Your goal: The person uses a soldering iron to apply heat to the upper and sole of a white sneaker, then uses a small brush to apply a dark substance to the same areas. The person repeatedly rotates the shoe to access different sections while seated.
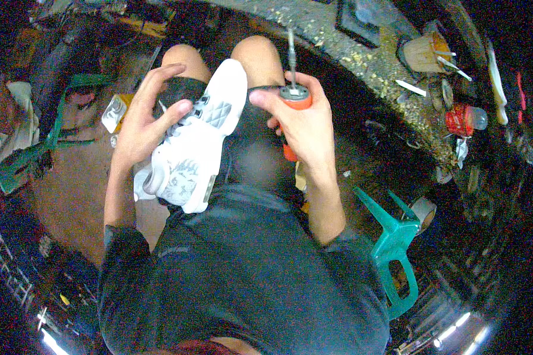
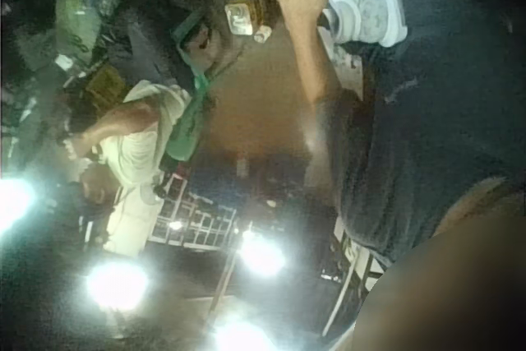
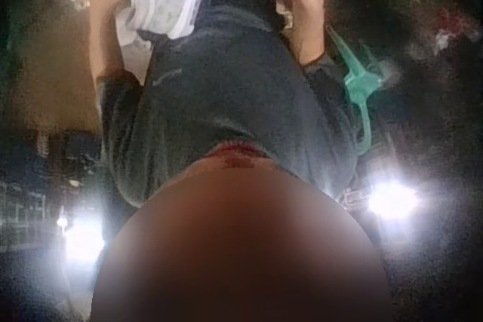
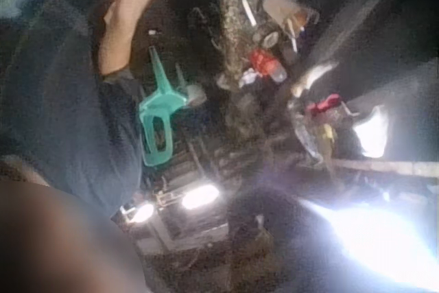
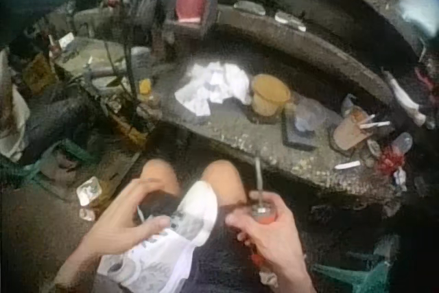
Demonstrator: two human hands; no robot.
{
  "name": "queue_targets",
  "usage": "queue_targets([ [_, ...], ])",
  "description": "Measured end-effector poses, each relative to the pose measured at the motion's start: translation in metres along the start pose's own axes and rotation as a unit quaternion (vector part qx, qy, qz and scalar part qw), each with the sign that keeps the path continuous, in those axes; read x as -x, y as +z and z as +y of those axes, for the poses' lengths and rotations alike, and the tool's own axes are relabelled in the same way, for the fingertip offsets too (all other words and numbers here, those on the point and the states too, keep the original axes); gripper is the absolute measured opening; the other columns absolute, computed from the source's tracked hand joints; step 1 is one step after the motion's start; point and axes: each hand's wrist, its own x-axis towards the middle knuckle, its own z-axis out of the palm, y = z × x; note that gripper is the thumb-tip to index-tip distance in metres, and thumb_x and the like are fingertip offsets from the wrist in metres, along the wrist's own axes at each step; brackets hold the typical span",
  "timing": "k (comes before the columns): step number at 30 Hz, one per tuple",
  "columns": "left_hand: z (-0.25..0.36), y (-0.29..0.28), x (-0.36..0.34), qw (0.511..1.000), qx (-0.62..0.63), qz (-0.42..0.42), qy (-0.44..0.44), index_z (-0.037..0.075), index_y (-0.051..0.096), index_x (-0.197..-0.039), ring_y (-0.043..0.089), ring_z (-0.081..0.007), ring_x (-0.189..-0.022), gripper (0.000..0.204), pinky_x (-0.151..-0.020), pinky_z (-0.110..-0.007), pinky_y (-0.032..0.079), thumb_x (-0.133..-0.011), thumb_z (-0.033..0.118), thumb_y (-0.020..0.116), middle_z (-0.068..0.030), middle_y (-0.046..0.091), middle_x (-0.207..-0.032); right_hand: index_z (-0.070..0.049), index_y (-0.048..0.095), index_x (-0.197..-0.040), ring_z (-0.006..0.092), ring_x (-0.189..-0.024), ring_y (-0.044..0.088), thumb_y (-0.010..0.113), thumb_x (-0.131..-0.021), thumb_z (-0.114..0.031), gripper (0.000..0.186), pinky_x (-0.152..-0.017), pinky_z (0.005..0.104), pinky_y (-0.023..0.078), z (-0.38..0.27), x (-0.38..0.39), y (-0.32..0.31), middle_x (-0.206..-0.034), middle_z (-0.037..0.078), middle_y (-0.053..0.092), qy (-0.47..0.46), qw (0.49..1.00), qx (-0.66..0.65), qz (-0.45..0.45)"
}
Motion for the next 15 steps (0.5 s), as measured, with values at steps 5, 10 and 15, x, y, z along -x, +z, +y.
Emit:
queue_targets([
  [5,0.033,0.021,-0.045,0.995,0.017,0.034,0.087,0.001,0.065,-0.138,0.063,-0.0358,-0.13,0.05,-0.113,-0.043,0.048,-0.101,0.032,0.076,-0.0198,0.067,-0.134,-0.013,0.024,-0.166,0.0191,-0.1,0.07,0.082,-0.077,0.01,0.109,-0.091,0.0374,0.062,-0.002,0.018,-0.027,-0.127,0.012,0.063,-0.095,0.991,-0.035,-0.093],
  [10,0.052,0.039,-0.06,0.957,0.283,-0.062,-0.029,0.0,0.067,-0.141,0.071,-0.0226,-0.119,0.044,-0.102,-0.04,0.056,-0.109,0.031,0.068,-0.0134,0.075,-0.129,-0.017,0.018,-0.172,0.0176,-0.091,0.067,0.08,-0.07,0.008,0.122,-0.082,0.0362,0.06,-0.005,0.031,-0.024,-0.117,0.01,0.062,-0.142,0.98,-0.009,-0.138],
  [15,0.062,0.048,-0.059,0.883,0.46,-0.056,-0.073,-0.001,0.066,-0.144,0.073,-0.0203,-0.118,0.043,-0.106,-0.038,0.059,-0.116,0.031,0.058,-0.0125,0.074,-0.136,-0.016,0.018,-0.172,0.0174,-0.09,0.065,0.076,-0.069,0.01,0.121,-0.081,0.0355,0.059,-0.01,0.042,-0.002,-0.12,0.011,0.059,-0.201,0.97,0.062,-0.119],
])
